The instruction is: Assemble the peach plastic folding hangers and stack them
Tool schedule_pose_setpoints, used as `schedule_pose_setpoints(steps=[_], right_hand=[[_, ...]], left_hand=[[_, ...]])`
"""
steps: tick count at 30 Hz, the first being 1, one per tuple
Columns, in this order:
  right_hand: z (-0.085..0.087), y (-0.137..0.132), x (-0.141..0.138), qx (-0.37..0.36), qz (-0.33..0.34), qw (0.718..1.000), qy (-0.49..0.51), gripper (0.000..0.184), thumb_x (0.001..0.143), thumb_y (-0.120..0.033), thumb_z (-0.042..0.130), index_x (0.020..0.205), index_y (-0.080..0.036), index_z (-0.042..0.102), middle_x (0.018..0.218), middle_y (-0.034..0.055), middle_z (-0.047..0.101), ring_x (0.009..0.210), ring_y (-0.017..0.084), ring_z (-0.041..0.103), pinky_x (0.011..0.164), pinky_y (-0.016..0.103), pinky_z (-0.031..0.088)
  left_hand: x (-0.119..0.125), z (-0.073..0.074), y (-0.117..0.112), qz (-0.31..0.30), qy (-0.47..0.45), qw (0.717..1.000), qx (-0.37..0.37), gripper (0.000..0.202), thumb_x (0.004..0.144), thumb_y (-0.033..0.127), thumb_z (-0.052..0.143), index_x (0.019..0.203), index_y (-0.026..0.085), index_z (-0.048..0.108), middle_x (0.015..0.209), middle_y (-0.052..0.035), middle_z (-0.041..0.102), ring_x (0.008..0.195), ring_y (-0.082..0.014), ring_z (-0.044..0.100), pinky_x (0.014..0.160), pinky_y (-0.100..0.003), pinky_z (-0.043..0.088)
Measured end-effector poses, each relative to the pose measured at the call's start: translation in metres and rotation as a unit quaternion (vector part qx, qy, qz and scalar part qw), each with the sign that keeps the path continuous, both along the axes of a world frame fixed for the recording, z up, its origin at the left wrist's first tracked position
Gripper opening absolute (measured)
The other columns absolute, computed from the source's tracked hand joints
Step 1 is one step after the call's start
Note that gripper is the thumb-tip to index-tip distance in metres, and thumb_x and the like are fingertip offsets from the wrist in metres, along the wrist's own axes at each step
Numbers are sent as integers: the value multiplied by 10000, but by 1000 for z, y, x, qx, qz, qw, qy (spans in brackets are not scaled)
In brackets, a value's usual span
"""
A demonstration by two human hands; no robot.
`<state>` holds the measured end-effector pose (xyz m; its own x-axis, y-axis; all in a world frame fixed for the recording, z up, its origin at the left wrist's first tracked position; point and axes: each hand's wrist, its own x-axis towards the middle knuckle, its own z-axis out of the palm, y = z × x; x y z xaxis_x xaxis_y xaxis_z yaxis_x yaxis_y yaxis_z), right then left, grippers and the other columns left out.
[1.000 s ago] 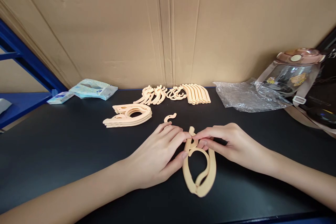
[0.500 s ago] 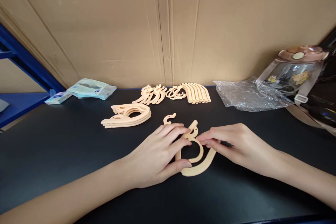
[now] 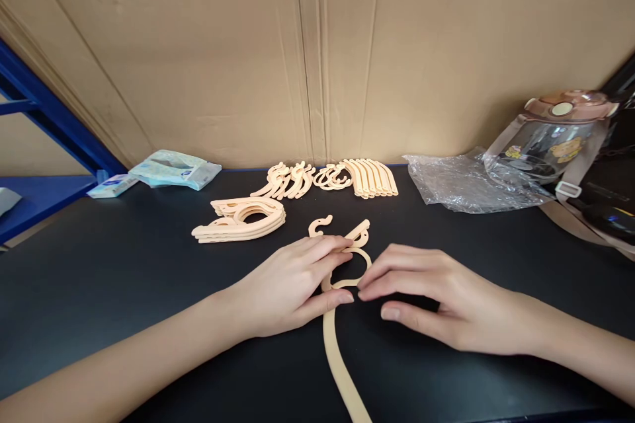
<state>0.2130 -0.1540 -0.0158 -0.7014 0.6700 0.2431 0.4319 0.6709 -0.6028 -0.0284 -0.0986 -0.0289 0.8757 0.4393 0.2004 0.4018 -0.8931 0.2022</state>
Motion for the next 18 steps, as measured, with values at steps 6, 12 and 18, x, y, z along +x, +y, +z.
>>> schedule_pose_setpoints(steps=[6, 12, 18], right_hand=[[-1, -7, -8, 77, 59, 992, -85, 309, 935, -357, 546, 1216, -251, 621, 1241, 59, 587, 1085, 171, 551, 966, 293, 428], [-4, -11, -14, 91, 85, 985, -122, 435, 928, -467, 517, 1276, -213, 575, 1270, 85, 575, 1158, 202, 525, 1032, 326, 383], [-6, -4, -6, 105, 48, 989, -90, 336, 939, -411, 522, 1159, -180, 627, 1226, 86, 610, 1126, 188, 549, 1007, 323, 410]], left_hand=[[-1, 0, 5, 6, 12, 1000, 2, 428, 999, 390, 383, 1302, 126, 533, 1405, -105, 507, 1329, -245, 430, 1144, -430, 311], [-2, 0, 10, 97, -4, 993, 72, 354, 1007, 265, 337, 1303, 161, 503, 1360, -97, 516, 1202, -236, 520, 1032, -440, 418], [-1, 0, 3, 214, 49, 955, 197, 229, 914, 228, 442, 1004, 116, 620, 868, -89, 616, 800, -257, 612, 656, -370, 511]])
